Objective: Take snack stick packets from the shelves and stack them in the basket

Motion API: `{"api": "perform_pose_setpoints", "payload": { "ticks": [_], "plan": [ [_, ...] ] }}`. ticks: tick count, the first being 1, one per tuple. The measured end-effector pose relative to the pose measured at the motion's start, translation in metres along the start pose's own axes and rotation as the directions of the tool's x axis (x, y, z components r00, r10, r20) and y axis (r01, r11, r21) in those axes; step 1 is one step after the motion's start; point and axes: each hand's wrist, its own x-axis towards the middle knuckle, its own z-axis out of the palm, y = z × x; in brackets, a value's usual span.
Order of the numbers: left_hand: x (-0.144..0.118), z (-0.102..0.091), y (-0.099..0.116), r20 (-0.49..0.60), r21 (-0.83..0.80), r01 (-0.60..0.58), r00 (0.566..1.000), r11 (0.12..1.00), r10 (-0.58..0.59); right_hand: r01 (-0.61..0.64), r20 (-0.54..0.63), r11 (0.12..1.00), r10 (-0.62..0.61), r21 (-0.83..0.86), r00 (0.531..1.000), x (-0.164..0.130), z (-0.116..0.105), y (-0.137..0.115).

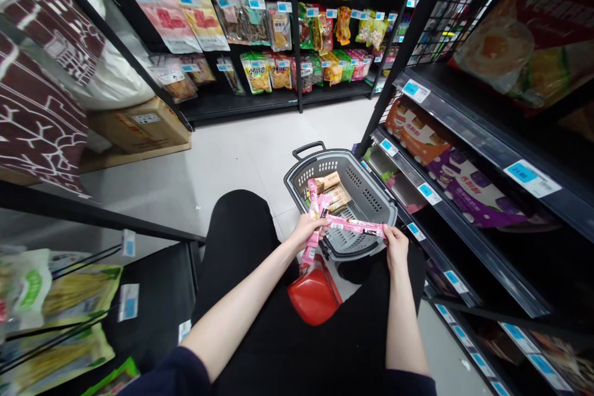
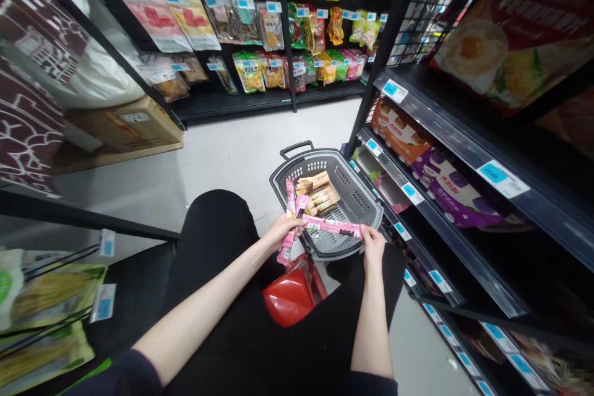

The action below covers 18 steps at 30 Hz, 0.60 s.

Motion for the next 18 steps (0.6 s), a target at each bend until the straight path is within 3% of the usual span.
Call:
{"api": "perform_pose_setpoints", "payload": {
  "ticks": [4, 11, 18],
  "plan": [
    [0.001, 0.000, -0.001, -0.016, -0.012, -0.005, 1.000, 1.000, 0.005, -0.123, 0.008, 0.983, 0.124, 0.139, 0.992, -0.004, 0.005, -0.005],
    [0.008, -0.004, -0.005, -0.075, -0.109, -0.048, 0.996, 0.993, 0.040, -0.090, 0.066, 0.994, 0.086, 0.060, 0.994, -0.005, 0.002, -0.006],
    [0.009, -0.006, -0.002, -0.087, -0.141, -0.067, 0.995, 0.988, 0.055, -0.196, 0.196, 0.951, 0.150, 0.239, 0.969, -0.008, 0.002, -0.013]
  ]
}}
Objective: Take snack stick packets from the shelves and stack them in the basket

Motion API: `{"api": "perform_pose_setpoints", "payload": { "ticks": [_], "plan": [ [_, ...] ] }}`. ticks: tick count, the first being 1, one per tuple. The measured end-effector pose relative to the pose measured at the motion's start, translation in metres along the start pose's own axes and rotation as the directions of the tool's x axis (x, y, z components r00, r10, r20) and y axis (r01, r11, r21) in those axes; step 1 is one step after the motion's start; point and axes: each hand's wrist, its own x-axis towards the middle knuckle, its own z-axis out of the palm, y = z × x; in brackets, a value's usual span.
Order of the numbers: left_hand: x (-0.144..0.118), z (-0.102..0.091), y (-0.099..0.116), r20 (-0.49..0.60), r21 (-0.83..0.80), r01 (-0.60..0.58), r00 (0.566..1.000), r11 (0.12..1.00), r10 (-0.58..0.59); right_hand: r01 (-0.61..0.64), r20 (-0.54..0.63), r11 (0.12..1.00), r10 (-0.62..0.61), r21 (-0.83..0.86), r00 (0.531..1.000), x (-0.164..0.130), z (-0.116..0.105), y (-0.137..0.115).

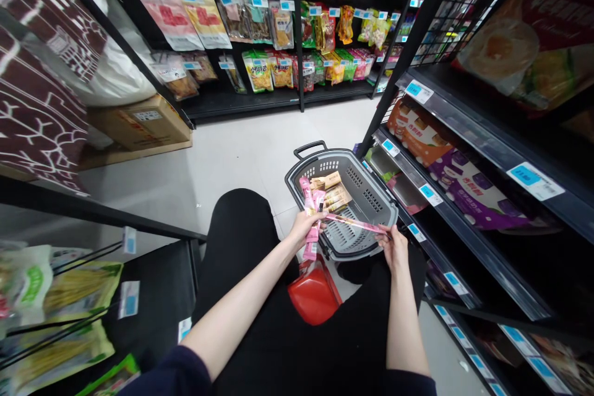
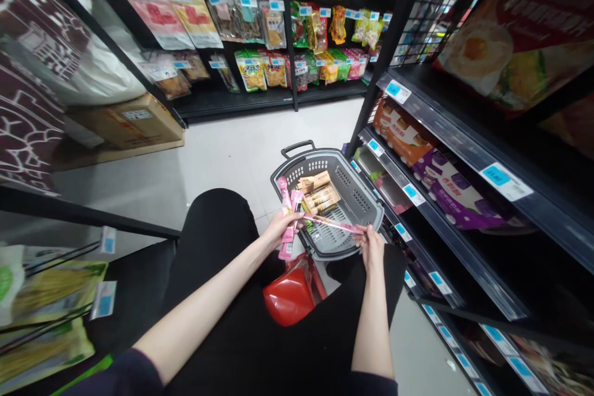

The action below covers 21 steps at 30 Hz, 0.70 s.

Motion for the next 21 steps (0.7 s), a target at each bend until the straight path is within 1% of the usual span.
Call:
{"api": "perform_pose_setpoints", "payload": {
  "ticks": [3, 5, 9, 11, 14, 17, 19, 21],
  "plan": [
    [0.000, 0.001, -0.001, 0.022, 0.016, 0.007, 1.000, 1.000, -0.008, -0.001, -0.036, 1.000, 0.001, 0.012, 0.999, -0.002, 0.001, -0.002],
    [0.000, 0.002, -0.002, 0.036, 0.033, -0.004, 0.999, 0.999, 0.003, 0.012, -0.038, 1.000, -0.011, 0.013, 0.999, -0.002, 0.000, -0.001],
    [-0.001, 0.003, -0.002, 0.019, 0.025, -0.046, 0.999, 0.999, 0.046, 0.047, 0.005, 0.999, -0.047, -0.012, 0.999, -0.001, -0.003, 0.002],
    [0.000, 0.004, 0.000, 0.006, 0.005, -0.084, 0.996, 0.996, 0.084, 0.020, 0.037, 0.998, -0.018, -0.059, 0.999, 0.000, -0.002, 0.004],
    [0.001, 0.002, 0.005, -0.083, -0.064, -0.198, 0.978, 0.978, 0.193, -0.041, 0.079, 0.990, 0.051, -0.133, 0.996, 0.001, 0.004, 0.010],
    [0.004, -0.003, 0.012, -0.248, -0.147, -0.309, 0.931, 0.940, 0.267, -0.054, 0.085, 0.986, 0.068, -0.161, 0.994, 0.003, 0.009, 0.021],
    [0.006, -0.008, 0.017, -0.343, -0.205, -0.334, 0.905, 0.920, 0.252, -0.049, 0.069, 0.981, 0.063, -0.189, 0.996, 0.007, 0.010, 0.030],
    [0.007, -0.011, 0.022, -0.387, -0.266, -0.308, 0.902, 0.913, 0.192, -0.060, 0.033, 0.966, 0.070, -0.252, 0.997, 0.013, 0.010, 0.040]
  ]
}}
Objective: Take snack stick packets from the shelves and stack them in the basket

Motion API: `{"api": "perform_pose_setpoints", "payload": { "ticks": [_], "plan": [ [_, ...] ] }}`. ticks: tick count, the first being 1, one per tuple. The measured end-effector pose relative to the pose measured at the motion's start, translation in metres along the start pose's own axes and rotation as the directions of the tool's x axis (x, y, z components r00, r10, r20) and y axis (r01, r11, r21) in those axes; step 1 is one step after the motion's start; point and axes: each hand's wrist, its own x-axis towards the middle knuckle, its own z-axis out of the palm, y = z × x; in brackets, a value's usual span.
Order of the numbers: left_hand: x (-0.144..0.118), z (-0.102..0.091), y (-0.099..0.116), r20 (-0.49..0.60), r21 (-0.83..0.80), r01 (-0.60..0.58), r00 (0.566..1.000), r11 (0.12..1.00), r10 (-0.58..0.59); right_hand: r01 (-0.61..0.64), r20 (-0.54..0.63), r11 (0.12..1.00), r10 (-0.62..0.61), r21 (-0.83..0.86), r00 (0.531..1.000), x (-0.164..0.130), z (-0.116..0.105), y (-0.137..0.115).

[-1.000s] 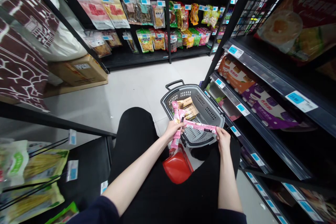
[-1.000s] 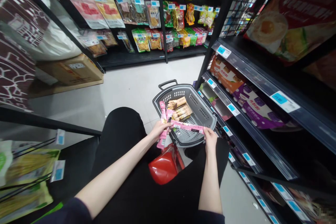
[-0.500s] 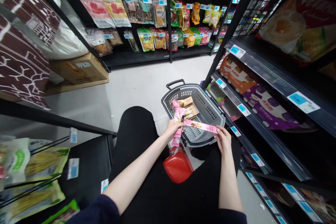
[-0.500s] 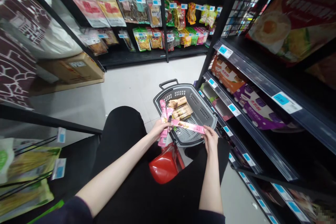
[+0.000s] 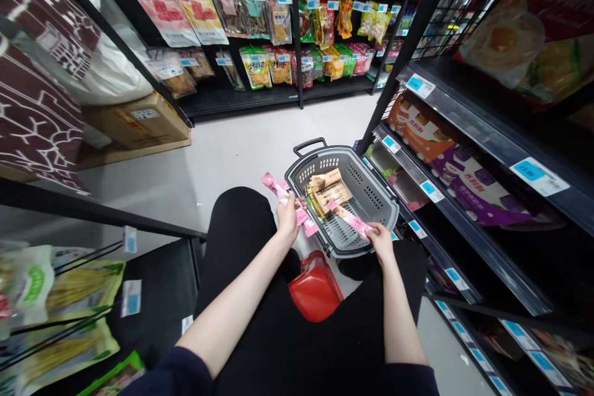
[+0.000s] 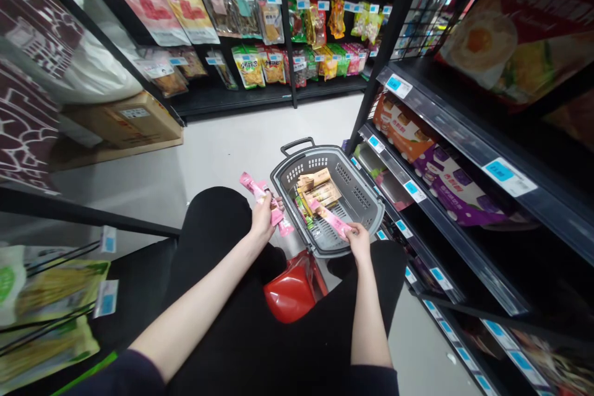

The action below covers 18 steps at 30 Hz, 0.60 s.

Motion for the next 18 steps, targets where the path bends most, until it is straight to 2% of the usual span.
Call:
{"api": "perform_pose_setpoints", "payload": {
  "ticks": [4, 8, 10, 14, 18],
  "plan": [
    [0.001, 0.000, 0.003, 0.021, -0.029, 0.096, 0.995, 0.995, -0.096, -0.039, -0.048, 0.992, 0.033, -0.124, 0.998, 0.017, 0.021, 0.021],
    [-0.003, 0.001, 0.003, 0.137, -0.008, 0.067, 0.988, 0.998, -0.065, -0.053, -0.039, 0.973, 0.045, -0.226, 0.998, 0.028, 0.058, 0.042],
    [-0.005, 0.001, 0.005, 0.192, 0.008, 0.054, 0.980, 0.999, -0.054, -0.066, -0.023, 0.955, 0.062, -0.289, 0.998, 0.029, 0.068, 0.051],
    [-0.006, 0.000, 0.007, 0.269, 0.024, 0.034, 0.962, 0.999, -0.039, -0.108, 0.034, 0.915, 0.131, -0.389, 0.991, 0.029, 0.063, 0.057],
    [-0.006, -0.001, 0.002, 0.357, 0.087, 0.056, 0.930, 0.995, -0.083, -0.092, 0.056, 0.919, 0.123, -0.384, 0.991, 0.031, 0.050, 0.045]
  ]
}}
